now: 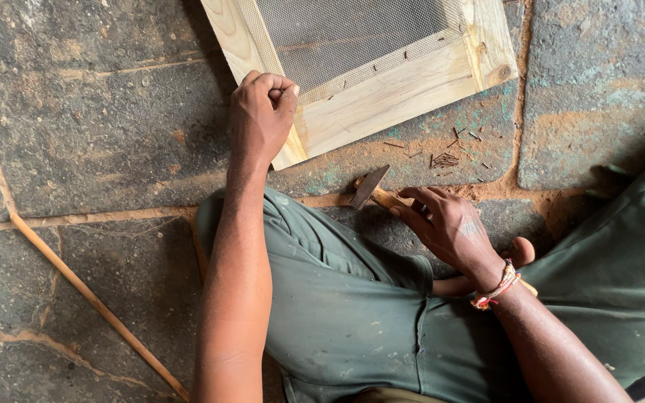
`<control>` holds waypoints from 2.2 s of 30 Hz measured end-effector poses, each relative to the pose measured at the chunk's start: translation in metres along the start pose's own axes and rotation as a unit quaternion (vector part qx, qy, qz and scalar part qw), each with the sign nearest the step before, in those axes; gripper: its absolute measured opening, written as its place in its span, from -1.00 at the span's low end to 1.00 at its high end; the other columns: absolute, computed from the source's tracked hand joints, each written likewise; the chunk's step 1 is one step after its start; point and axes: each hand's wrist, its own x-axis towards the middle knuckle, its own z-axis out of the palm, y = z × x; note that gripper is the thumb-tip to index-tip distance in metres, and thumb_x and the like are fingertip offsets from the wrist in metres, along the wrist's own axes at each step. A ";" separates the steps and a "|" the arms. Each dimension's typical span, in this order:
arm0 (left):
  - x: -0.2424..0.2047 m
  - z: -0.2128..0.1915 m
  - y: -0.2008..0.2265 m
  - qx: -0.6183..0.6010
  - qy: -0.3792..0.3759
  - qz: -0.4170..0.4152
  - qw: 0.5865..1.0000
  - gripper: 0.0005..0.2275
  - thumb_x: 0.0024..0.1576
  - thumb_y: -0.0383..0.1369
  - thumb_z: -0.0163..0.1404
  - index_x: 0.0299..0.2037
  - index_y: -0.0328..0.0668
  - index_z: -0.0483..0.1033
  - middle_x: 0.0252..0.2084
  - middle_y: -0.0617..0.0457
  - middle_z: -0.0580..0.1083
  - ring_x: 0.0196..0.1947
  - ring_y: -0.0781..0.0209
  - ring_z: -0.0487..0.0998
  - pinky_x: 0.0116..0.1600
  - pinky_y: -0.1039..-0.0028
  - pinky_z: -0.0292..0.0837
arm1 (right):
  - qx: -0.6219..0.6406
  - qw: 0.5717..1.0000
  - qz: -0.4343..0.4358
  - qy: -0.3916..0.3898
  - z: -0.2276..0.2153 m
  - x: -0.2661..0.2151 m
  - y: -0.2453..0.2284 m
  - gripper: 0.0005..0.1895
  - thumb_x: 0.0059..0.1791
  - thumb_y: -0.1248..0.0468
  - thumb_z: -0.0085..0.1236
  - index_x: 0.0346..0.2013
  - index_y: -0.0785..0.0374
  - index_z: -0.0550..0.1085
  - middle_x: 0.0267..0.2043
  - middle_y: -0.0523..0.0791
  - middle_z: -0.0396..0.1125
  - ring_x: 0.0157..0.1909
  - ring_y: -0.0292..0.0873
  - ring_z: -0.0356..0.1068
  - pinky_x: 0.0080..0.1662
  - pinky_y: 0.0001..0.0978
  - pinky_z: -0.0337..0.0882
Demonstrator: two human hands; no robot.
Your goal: The person sits on a stone floor and uses a hammer to drive nails into a wooden frame, securing a mesh screen. The person repeatedly picks up nails and hammers them along the frame edges.
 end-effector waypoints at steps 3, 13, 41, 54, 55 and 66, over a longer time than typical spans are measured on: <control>0.000 0.001 -0.002 -0.003 0.003 0.003 1.000 -0.86 0.20 -0.33 0.16 -0.31 -0.24 0.58 -0.31 0.05 0.44 -0.46 0.31 0.49 -0.32 0.41 0.48 | 0.006 1.000 -0.014 -0.004 0.002 -0.001 0.002 -0.62 -0.02 0.03 0.21 -0.04 0.22 0.55 -0.40 0.01 0.47 -0.39 0.06 0.51 -0.34 -0.10 0.45; 0.001 0.000 -0.006 -0.026 0.000 -0.015 1.000 -0.86 0.20 -0.35 0.15 -0.33 -0.24 0.57 -0.31 0.04 0.45 -0.45 0.32 0.50 -0.31 0.42 0.48 | -0.060 0.995 0.023 -0.080 0.009 -0.006 0.018 -0.51 -0.08 -0.06 0.24 0.00 0.17 0.50 -0.55 -0.02 0.47 -0.46 0.10 0.51 -0.38 -0.07 0.46; 0.000 0.000 -0.004 -0.007 -0.015 -0.024 1.000 -0.87 0.21 -0.36 0.13 -0.33 -0.22 0.54 -0.29 0.06 0.43 -0.45 0.35 0.49 -0.31 0.44 0.54 | -0.088 0.993 0.005 -0.082 0.014 -0.007 0.025 -0.50 -0.06 -0.07 0.22 0.02 0.18 0.50 -0.57 0.05 0.44 -0.49 0.14 0.48 -0.41 -0.05 0.46; 0.004 0.002 -0.004 0.027 -0.002 0.008 1.000 -0.86 0.19 -0.37 0.16 -0.39 -0.19 0.53 -0.38 0.09 0.44 -0.41 0.29 0.52 -0.23 0.32 0.51 | -0.080 0.993 0.004 -0.083 0.014 -0.008 0.026 -0.49 -0.07 -0.06 0.23 0.02 0.19 0.51 -0.55 0.06 0.44 -0.49 0.13 0.49 -0.40 -0.06 0.46; 0.004 0.002 -0.003 0.026 -0.001 -0.005 1.000 -0.86 0.18 -0.37 0.17 -0.40 -0.18 0.54 -0.37 0.09 0.45 -0.41 0.29 0.52 -0.23 0.33 0.51 | -0.076 0.993 0.008 -0.084 0.014 -0.007 0.025 -0.49 -0.07 -0.06 0.23 0.03 0.19 0.51 -0.55 0.06 0.44 -0.48 0.13 0.49 -0.40 -0.06 0.46; 0.002 0.009 0.011 -0.001 0.014 -0.145 0.989 -0.90 0.08 -0.36 0.21 -0.41 -0.16 0.60 -0.35 0.08 0.56 -0.43 0.31 0.58 -0.29 0.40 0.55 | 0.158 0.967 0.149 -0.130 -0.043 0.024 0.003 -0.49 0.00 0.23 0.30 0.26 0.14 0.49 -0.41 0.09 0.55 -0.44 -0.14 0.38 -0.41 -0.21 0.34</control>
